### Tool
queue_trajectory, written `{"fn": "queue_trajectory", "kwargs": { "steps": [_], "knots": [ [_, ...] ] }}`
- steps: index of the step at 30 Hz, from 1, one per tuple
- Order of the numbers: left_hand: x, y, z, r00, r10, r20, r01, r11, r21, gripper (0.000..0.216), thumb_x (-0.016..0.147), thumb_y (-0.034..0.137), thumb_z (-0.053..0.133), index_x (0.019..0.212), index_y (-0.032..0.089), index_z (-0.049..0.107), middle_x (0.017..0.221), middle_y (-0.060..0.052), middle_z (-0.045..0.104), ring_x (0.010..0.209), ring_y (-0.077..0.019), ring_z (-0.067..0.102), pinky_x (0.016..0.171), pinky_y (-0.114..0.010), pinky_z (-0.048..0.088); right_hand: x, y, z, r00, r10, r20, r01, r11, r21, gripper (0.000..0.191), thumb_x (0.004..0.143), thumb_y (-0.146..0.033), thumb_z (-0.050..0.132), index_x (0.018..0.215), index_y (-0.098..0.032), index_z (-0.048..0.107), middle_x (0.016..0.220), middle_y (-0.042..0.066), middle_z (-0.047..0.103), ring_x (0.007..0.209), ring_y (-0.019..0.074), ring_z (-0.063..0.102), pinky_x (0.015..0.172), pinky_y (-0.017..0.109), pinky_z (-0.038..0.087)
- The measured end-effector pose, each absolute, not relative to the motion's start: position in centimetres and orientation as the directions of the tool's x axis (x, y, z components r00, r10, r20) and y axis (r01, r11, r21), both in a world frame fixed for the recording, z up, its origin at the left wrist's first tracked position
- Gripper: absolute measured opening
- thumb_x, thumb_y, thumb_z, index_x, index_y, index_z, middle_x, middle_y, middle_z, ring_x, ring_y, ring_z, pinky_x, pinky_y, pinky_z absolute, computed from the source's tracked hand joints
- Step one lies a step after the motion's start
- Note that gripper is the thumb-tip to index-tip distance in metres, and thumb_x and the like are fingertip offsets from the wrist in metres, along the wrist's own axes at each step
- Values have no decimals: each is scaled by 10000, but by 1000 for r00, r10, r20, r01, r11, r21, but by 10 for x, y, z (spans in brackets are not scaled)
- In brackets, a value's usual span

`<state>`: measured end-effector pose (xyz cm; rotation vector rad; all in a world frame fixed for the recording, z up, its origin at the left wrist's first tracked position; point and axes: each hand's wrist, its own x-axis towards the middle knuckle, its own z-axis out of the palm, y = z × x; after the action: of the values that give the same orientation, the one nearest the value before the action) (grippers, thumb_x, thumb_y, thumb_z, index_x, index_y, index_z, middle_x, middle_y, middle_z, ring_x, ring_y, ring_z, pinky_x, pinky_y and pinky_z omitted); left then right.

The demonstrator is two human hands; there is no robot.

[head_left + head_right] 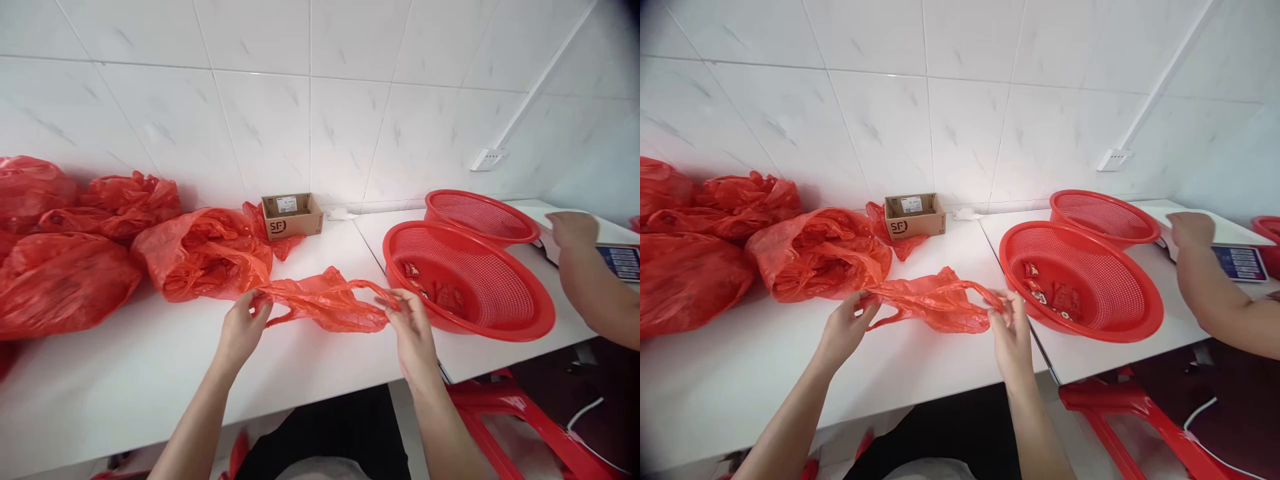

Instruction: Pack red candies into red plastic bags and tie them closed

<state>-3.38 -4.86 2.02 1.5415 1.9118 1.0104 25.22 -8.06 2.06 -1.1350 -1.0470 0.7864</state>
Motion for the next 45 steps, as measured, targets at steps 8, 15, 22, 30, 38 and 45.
{"fn": "queue_trajectory", "kwargs": {
  "steps": [8, 15, 22, 30, 38, 45],
  "knots": [
    [-5, -67, 36, -61, 997, -49, 231, 62, 971, 349, 828, 484, 582, 1042, 210, 553, 994, -52, 688, 921, -233, 667, 774, -351, 534, 218, -91, 79, -328, 707, 627, 727, 613, -311, 179, 832, -145, 552, 930, -243, 665, 1367, 74, 487, 1305, 314, 412, 1074, 548, 325],
    [-5, -75, 39, -210, 969, 126, 286, -63, 956, 312, 784, 452, 662, 950, 220, 535, 1000, -56, 597, 1031, -270, 617, 927, -484, 484, 213, -45, 40, -356, 925, 134, 902, 377, -210, 556, 843, -50, 425, 1362, -234, 503, 1120, 92, 632, 894, 217, 638, 734, 334, 497],
    [34, -79, 28, -49, 750, 659, 876, -285, 390, 201, 787, 239, 691, 982, 280, 721, 1589, -38, 94, 1447, -449, 82, 1091, -655, 230, 192, -62, 41, -365, 911, 192, 748, 410, -522, 609, 847, -68, 419, 1420, -273, 439, 1113, 74, 585, 829, 162, 608, 725, 295, 492],
    [-23, -46, -15, -29, 953, 302, 976, -38, 215, 489, 776, 2, 429, 1118, 212, 709, 1564, -121, 256, 1181, -360, 540, 807, -459, 556, 247, -65, 44, -270, 914, 302, 530, 403, -746, 496, 787, -1, 381, 1028, -272, 720, 874, 20, 516, 723, 120, 532, 666, 249, 466],
    [-27, -91, 36, 138, 913, 383, 924, -257, 281, 349, 840, 164, 509, 1095, 287, 714, 1496, -100, 375, 1308, -372, 428, 927, -534, 491, 273, -54, 36, -189, 950, 250, 785, 299, -542, 448, 826, -25, 381, 1075, -204, 707, 1008, 69, 560, 840, 164, 602, 773, 325, 496],
    [11, -66, 20, 289, 889, 356, 921, -360, 152, 192, 878, 310, 556, 949, 272, 730, 1479, -91, 430, 1344, -389, 391, 1066, -579, 325, 252, -61, 50, -268, 954, 138, 774, 298, -558, 408, 853, -77, 395, 1068, -220, 710, 1008, 49, 578, 780, 134, 605, 719, 278, 481]
  ]
}}
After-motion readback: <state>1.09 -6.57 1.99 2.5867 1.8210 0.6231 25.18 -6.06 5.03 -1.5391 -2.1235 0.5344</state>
